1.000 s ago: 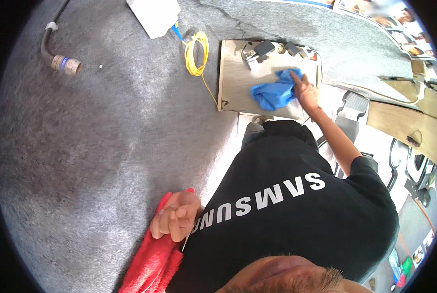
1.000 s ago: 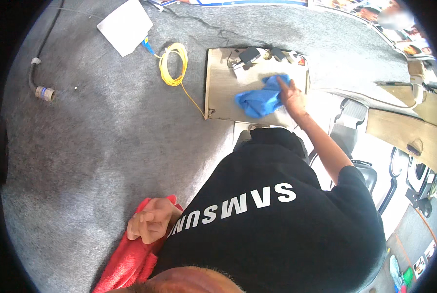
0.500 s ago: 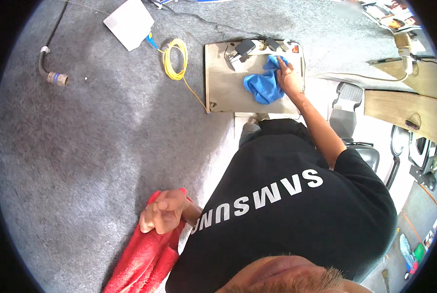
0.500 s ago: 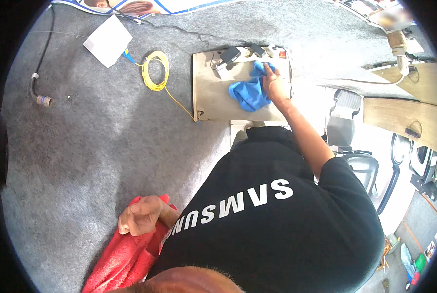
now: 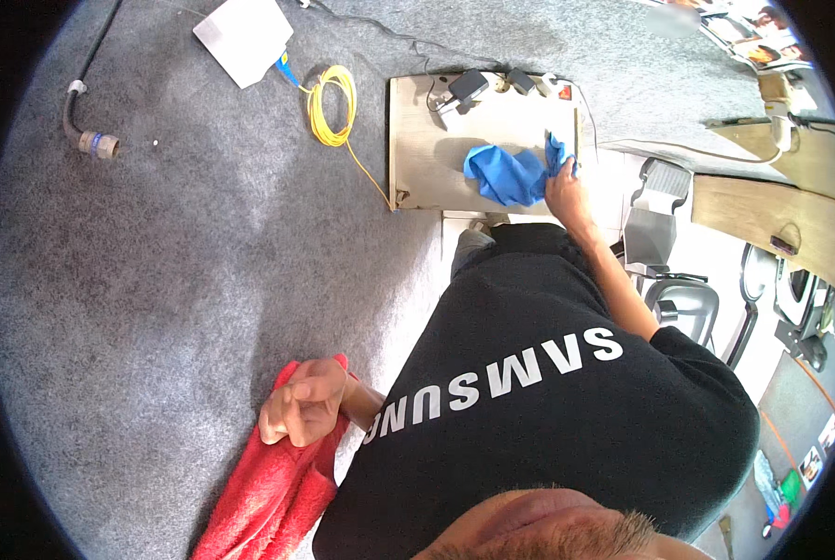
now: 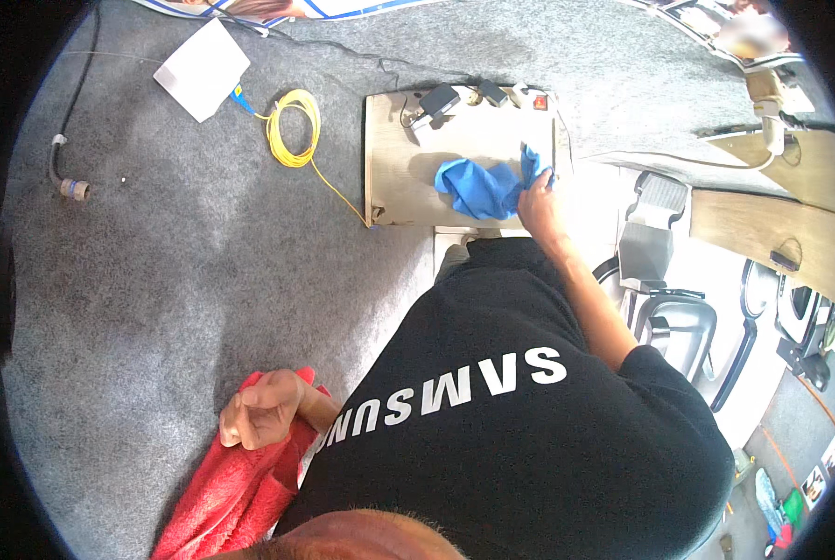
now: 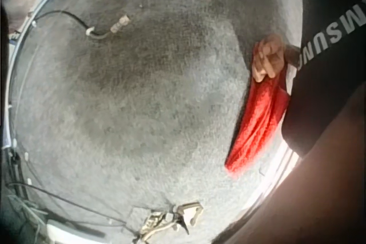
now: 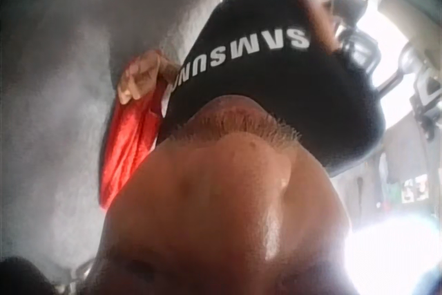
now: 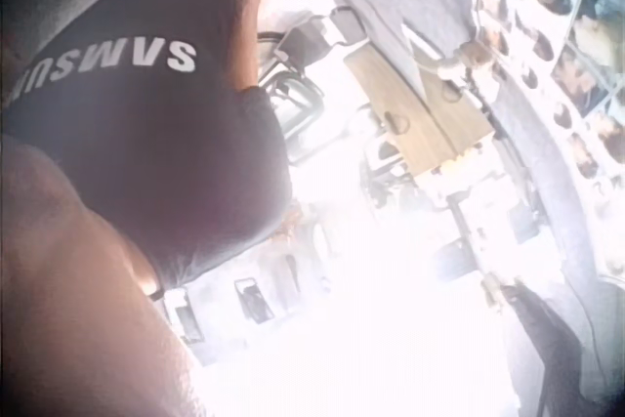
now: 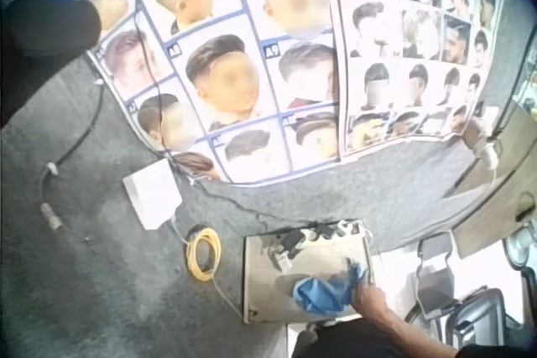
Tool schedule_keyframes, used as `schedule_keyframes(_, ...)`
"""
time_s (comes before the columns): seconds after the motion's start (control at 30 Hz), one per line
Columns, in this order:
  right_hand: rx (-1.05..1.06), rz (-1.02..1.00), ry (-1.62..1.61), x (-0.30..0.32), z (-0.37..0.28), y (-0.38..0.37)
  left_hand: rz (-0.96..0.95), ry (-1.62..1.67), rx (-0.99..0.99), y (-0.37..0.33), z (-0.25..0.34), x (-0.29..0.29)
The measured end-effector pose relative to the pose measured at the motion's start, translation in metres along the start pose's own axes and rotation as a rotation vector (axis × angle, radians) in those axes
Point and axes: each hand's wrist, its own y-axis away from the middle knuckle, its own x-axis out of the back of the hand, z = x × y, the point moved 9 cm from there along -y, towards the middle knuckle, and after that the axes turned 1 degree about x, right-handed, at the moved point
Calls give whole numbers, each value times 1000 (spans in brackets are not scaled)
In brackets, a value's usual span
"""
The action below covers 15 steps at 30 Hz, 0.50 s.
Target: The person cleans a shelf and the electronic devices placed on it by wiping them with a cloth.
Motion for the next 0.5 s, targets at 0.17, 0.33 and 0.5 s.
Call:
schedule_keyframes(0.17, 67, -135, 125, -11, -25, 26, 13, -3, -10, 3, -1, -2)
schedule_keyframes(0.33, 410, -64, 77, -26, -92, 26, -4, 9, -8, 1, -1, -1)
schedule_keyframes(0.5, 634, -19, 63, -51, -155, 17, -20, 6, -14, 4, -2, -1)
